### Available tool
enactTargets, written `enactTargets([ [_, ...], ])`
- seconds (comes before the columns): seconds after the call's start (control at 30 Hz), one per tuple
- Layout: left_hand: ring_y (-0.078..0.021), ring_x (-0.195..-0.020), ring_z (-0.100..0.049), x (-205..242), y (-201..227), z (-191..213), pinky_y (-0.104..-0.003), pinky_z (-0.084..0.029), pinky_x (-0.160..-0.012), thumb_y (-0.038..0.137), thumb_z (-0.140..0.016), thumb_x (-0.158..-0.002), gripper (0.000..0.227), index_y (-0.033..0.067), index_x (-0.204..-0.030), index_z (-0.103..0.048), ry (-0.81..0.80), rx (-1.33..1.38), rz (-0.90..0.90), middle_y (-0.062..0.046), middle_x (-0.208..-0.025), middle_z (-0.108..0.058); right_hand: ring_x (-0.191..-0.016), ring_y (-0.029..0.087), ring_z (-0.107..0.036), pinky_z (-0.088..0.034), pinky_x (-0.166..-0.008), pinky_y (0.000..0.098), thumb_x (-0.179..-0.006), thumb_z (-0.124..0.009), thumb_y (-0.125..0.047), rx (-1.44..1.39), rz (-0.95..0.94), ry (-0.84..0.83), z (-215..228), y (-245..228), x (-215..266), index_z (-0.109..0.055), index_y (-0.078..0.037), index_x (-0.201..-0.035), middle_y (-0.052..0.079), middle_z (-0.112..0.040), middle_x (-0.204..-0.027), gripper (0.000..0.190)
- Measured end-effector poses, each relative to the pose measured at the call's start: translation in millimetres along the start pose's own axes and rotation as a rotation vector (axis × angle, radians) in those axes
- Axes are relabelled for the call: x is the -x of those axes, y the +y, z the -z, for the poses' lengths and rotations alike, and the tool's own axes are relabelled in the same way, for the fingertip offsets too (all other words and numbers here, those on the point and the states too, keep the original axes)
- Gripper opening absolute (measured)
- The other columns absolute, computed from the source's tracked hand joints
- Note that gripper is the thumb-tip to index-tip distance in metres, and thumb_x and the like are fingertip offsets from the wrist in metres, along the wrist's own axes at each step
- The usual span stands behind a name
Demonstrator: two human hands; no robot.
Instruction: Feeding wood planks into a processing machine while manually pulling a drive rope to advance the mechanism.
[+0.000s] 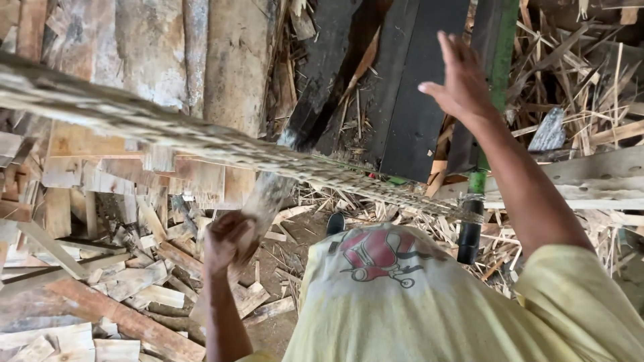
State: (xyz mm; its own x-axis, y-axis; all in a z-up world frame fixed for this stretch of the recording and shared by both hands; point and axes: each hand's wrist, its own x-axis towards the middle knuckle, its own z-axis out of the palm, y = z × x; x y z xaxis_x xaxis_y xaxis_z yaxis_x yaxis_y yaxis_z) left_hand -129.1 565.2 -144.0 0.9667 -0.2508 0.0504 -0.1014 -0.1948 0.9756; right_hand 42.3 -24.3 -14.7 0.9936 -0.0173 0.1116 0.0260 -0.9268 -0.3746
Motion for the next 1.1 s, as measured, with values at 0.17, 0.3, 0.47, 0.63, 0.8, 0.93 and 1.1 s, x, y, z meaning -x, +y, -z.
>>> enactTargets([
  [0.17, -0.0129, -0.084, -0.08, 39.7, 19.0, 25.7, -0.029, -0.069, -0.067, 0.016, -0.077, -0.1, 0.007, 0.0109, -0.104, -0.08, 0.017, 0.103, -0.011, -0.011, -0.1, -0.082, -0.148, 0.046, -0.031, -0.027, -0.122, 0.0548, -0.08, -0.089, -0.041, 0.111, 0.255, 0.058, -40.0, -34.0, -57.5, -0.021, -0.007, -0.163, 0.03, -0.023, -0.166, 0.113],
  [0.3, -0.0098, -0.084, -0.08, 77.6, 7.1, 34.4, -0.027, -0.067, -0.067, 0.016, -0.083, -0.089, 0.034, 0.0194, -0.121, -0.073, 0.125, 0.238, 0.044, -0.008, -0.097, -0.082, -0.149, 0.042, -0.035, -0.031, -0.124, 0.0533, -0.094, -0.078, -0.045, 0.256, 0.454, 0.029, -95.1, -24.4, -82.9, -0.029, -0.01, -0.166, 0.022, -0.029, -0.168, 0.094],
  [0.47, -0.0113, -0.075, -0.077, 97.8, -0.5, 36.0, -0.029, -0.064, -0.061, 0.012, -0.085, -0.085, 0.036, 0.0195, -0.119, -0.077, 0.17, 0.257, 0.129, -0.01, -0.093, -0.082, -0.154, 0.034, -0.043, -0.038, -0.131, 0.0494, -0.115, -0.063, -0.02, 0.269, 0.567, 0.186, -143.3, -6.0, -128.8, -0.041, -0.01, -0.165, 0.016, -0.039, -0.171, 0.055],
  [0.63, -0.0142, -0.08, -0.079, 75.0, 6.5, 31.7, -0.033, -0.067, -0.07, 0.011, -0.084, -0.088, 0.031, 0.0166, -0.117, -0.076, 0.223, 0.435, 0.046, -0.008, -0.093, -0.081, -0.117, 0.021, -0.074, -0.063, -0.091, 0.033, -0.114, -0.049, -0.003, 0.329, 0.707, 0.477, -122.1, -35.0, -174.3, -0.051, -0.016, -0.151, 0.014, -0.069, -0.137, 0.04],
  [0.8, -0.0119, -0.066, -0.069, -2.5, -27.6, -11.1, -0.028, -0.058, -0.057, 0.012, -0.074, -0.093, 0.01, 0.0087, -0.102, -0.077, 0.252, 0.412, -0.145, -0.007, -0.083, -0.073, -0.055, 0.011, -0.057, -0.056, -0.055, 0.0293, -0.107, -0.052, -0.03, 0.466, 0.734, 0.639, -5.4, -188.7, -144.4, -0.064, -0.017, -0.139, 0.004, -0.075, -0.092, 0.036],
  [0.93, -0.0131, -0.068, -0.064, -94.6, 10.3, -57.5, -0.028, -0.056, -0.049, 0.006, -0.069, -0.096, 0.007, 0.0025, -0.101, -0.072, 0.317, 0.614, -0.357, -0.005, -0.082, -0.062, -0.041, 0.017, -0.049, -0.049, -0.035, 0.032, -0.117, -0.04, -0.027, 0.407, 0.608, 0.111, 33.0, -275.0, -106.7, -0.056, -0.014, -0.153, 0.014, -0.062, -0.068, 0.041],
  [1.1, -0.0137, -0.057, -0.071, -165.6, 140.3, -59.3, -0.028, -0.062, -0.045, 0.006, -0.068, -0.096, 0.005, 0.005, -0.091, -0.069, 0.352, 0.677, -0.343, -0.011, -0.077, -0.072, -0.049, 0.014, -0.051, -0.049, -0.045, 0.0302, -0.118, -0.045, -0.027, -0.051, 0.323, -0.179, 44.5, -266.6, -119.4, -0.065, -0.003, -0.113, 0.011, -0.062, -0.07, 0.032],
])
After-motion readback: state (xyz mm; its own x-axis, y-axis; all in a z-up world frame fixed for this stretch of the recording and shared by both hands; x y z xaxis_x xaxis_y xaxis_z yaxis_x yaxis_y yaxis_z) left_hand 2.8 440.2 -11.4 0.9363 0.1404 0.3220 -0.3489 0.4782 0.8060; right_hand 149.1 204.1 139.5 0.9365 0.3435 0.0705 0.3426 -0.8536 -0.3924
